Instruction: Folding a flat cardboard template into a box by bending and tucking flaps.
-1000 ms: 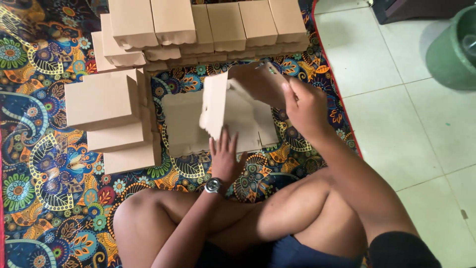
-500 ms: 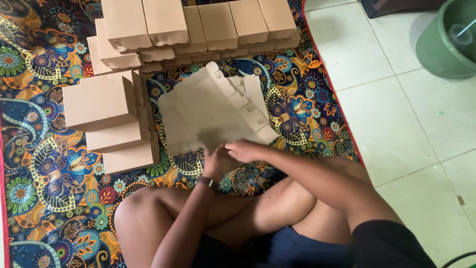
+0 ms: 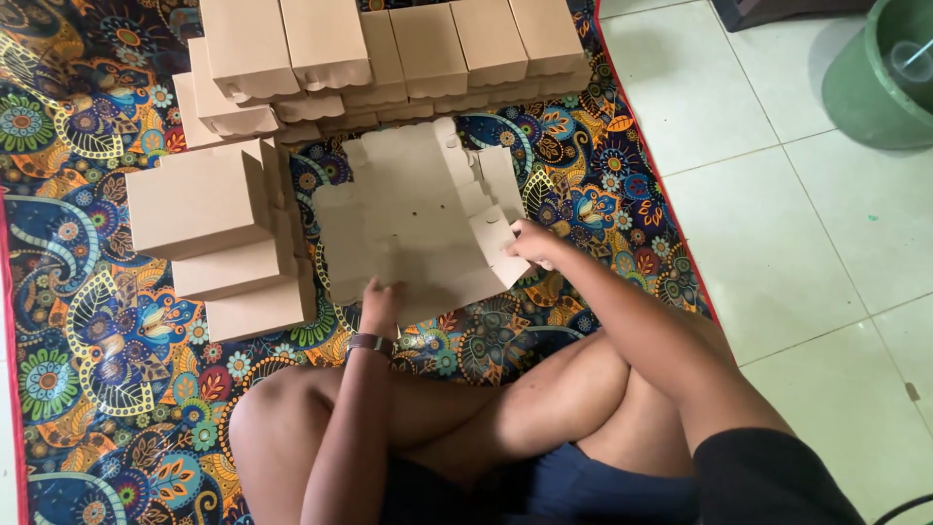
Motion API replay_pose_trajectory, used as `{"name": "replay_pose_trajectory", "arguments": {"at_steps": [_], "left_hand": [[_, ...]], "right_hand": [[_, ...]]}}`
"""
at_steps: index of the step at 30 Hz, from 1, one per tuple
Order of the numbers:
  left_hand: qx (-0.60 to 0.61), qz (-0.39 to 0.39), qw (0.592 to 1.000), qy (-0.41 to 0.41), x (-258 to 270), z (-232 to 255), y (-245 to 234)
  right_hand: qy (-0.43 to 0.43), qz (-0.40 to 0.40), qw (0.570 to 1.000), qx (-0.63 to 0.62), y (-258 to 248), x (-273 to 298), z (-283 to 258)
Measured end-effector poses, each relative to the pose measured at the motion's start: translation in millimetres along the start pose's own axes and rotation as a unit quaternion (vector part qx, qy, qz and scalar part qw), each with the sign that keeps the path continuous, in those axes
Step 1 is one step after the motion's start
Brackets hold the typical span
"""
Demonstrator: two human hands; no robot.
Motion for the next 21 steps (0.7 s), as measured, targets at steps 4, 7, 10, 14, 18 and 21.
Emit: {"name": "replay_pose_trajectory", "arguments": {"at_steps": [4, 7, 10, 14, 18, 21], "left_hand": [[-0.245, 0.086, 0.964, 0.062, -23, -12, -7], [-0.345, 0.091, 0.926, 0.127, -25, -16, -4], [-0.383, 0.046, 0.909, 0.157, -14, -4, 5], [-0.355, -0.014, 0.917, 0.182, -1, 1, 13], [-0.423, -0.034, 0.853, 0.304, -5, -2, 14], [-0.467, -0.083, 0.813, 0.337, 5, 3, 22]], "right_hand": [[-0.059, -0.001, 0.998, -0.008, 17, -3, -3], [-0.107, -0.013, 0.993, 0.056, 22, 38, -28], [-0.106, -0.08, 0.991, 0.001, 28, 61, -44], [-0.2, -0.172, 0.957, 0.125, 22, 84, -62], [-0.252, -0.157, 0.924, 0.242, 46, 64, -49], [-0.283, -0.125, 0.912, 0.268, 69, 32, -31]]}}
Point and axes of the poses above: each hand's wrist, its own x-axis away from the middle knuckle, its own y-axis out of the palm, z = x × y, the point moved 3 cm from there along -x, towards the middle knuckle, and after that the axes turned 4 degrees about x, right-handed, at the moved point
